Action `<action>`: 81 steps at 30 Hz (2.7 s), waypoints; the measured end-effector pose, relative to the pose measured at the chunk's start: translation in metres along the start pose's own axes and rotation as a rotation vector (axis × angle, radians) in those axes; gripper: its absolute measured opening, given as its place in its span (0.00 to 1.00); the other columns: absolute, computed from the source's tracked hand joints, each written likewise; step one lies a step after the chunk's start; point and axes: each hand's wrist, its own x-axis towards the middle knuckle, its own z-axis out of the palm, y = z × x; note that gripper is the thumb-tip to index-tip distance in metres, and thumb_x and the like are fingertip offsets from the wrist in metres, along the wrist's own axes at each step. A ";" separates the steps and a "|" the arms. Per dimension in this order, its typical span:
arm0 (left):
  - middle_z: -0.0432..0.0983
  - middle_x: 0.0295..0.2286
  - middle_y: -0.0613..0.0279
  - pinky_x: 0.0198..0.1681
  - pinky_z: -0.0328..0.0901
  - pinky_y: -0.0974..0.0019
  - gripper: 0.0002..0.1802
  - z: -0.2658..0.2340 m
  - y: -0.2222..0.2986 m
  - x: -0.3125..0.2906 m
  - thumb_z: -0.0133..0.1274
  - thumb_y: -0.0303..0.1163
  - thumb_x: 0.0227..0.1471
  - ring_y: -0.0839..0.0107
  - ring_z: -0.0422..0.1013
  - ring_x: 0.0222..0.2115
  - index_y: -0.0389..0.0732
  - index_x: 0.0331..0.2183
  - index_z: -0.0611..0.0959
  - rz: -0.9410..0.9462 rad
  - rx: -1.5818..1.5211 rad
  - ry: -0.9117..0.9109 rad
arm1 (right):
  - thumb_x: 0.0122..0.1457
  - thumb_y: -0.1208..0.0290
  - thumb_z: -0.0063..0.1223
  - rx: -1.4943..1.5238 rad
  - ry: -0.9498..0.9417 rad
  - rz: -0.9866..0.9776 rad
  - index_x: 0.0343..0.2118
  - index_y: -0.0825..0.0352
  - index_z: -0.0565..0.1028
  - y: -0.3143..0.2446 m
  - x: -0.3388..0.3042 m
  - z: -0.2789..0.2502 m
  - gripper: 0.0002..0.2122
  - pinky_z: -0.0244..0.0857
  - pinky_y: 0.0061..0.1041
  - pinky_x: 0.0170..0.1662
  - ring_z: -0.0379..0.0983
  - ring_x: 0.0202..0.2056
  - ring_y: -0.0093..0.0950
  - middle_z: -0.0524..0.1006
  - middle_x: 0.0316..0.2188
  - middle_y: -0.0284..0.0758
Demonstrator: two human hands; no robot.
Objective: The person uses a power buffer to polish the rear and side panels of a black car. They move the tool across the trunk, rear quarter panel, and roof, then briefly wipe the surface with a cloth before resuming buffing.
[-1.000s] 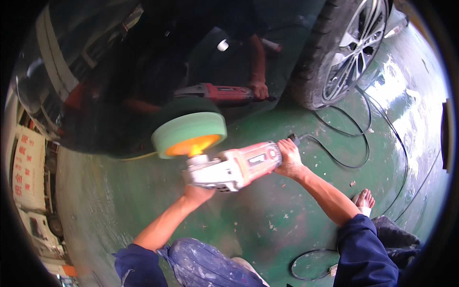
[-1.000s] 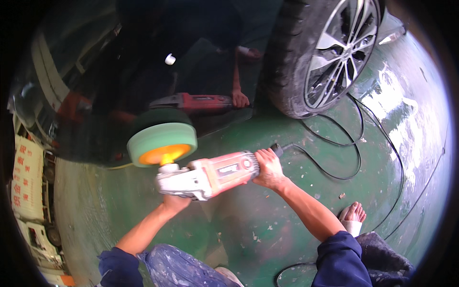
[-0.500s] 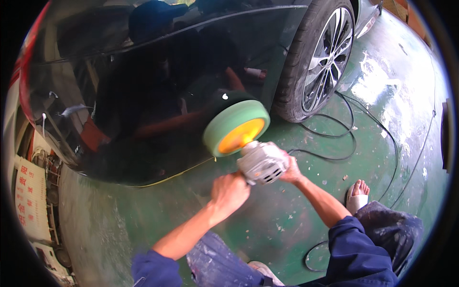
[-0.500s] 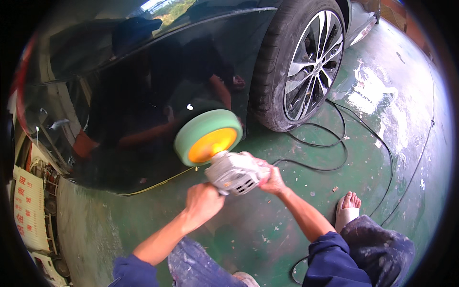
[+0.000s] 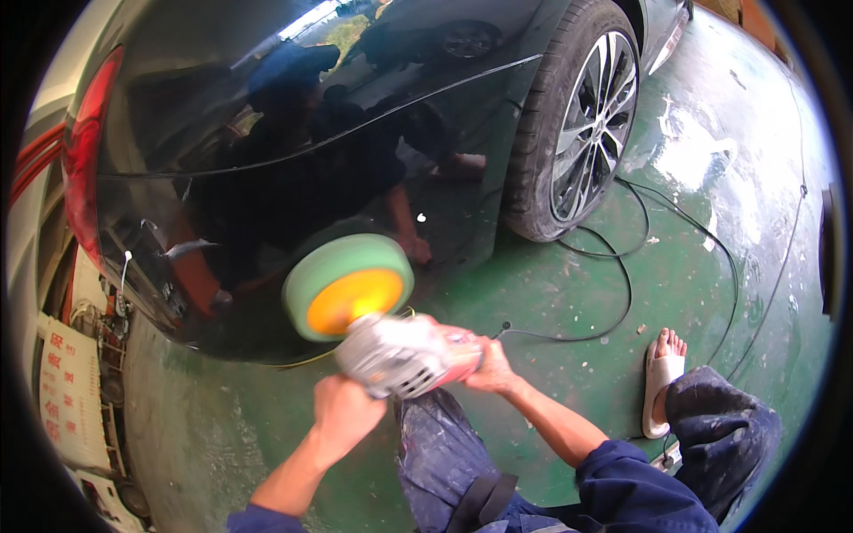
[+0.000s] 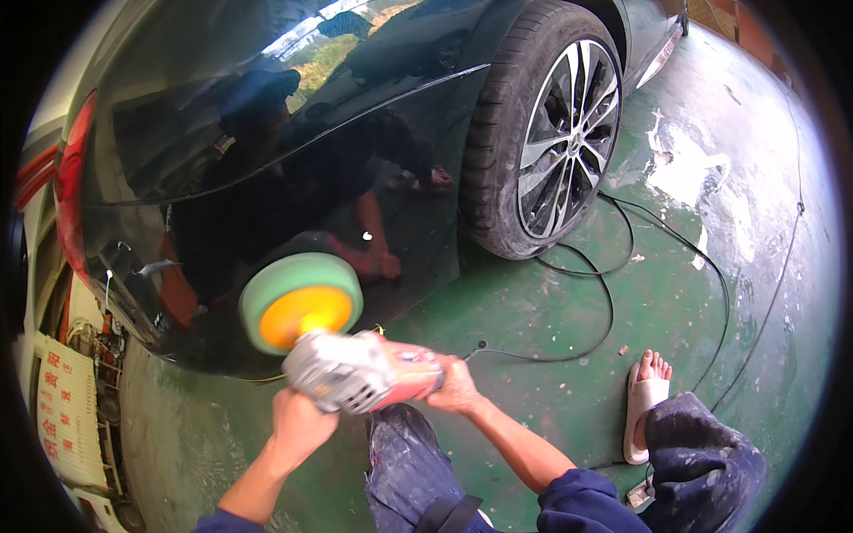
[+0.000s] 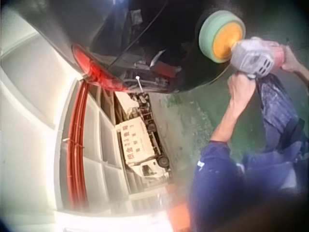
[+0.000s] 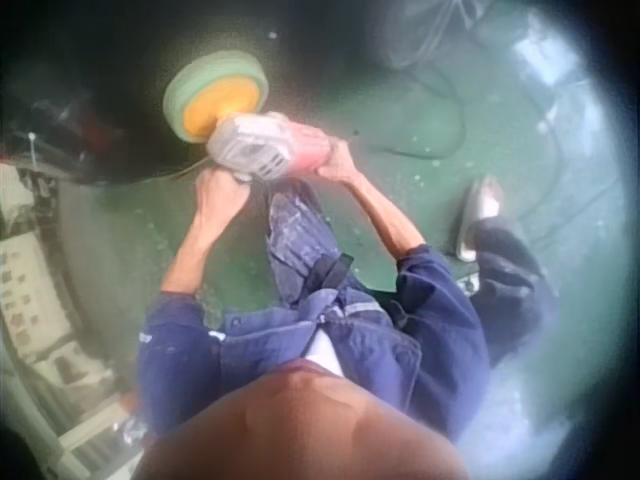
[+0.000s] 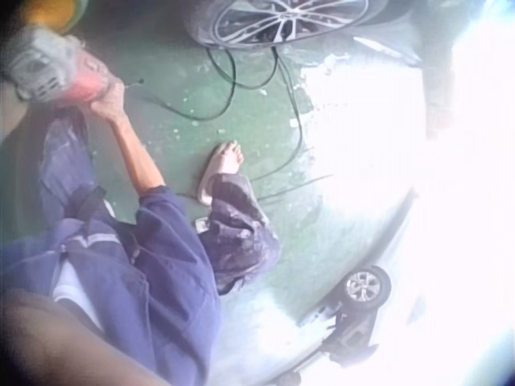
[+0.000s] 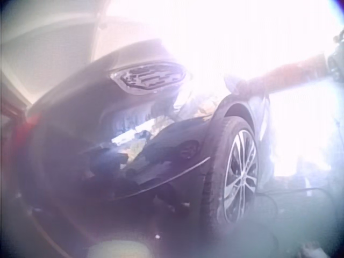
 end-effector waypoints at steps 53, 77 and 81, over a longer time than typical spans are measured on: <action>0.78 0.20 0.47 0.27 0.70 0.51 0.07 -0.017 -0.044 -0.063 0.62 0.31 0.35 0.46 0.76 0.23 0.40 0.22 0.84 -0.253 0.170 0.369 | 0.40 0.69 0.66 -0.029 -0.076 0.015 0.38 0.65 0.79 -0.055 0.003 0.057 0.19 0.73 0.34 0.45 0.80 0.41 0.39 0.82 0.37 0.43; 0.78 0.19 0.47 0.28 0.70 0.49 0.06 -0.032 -0.035 -0.061 0.62 0.30 0.35 0.46 0.76 0.23 0.39 0.21 0.83 -0.241 0.306 0.272 | 0.41 0.68 0.67 0.108 -0.080 0.035 0.41 0.66 0.79 -0.053 0.003 0.075 0.21 0.73 0.35 0.46 0.79 0.42 0.43 0.81 0.37 0.45; 0.77 0.19 0.47 0.28 0.71 0.49 0.06 -0.021 -0.027 -0.049 0.62 0.31 0.35 0.46 0.76 0.23 0.40 0.21 0.84 -0.260 0.303 0.192 | 0.41 0.68 0.67 0.130 -0.050 0.036 0.40 0.66 0.79 -0.044 -0.002 0.064 0.20 0.73 0.35 0.47 0.80 0.42 0.41 0.82 0.37 0.44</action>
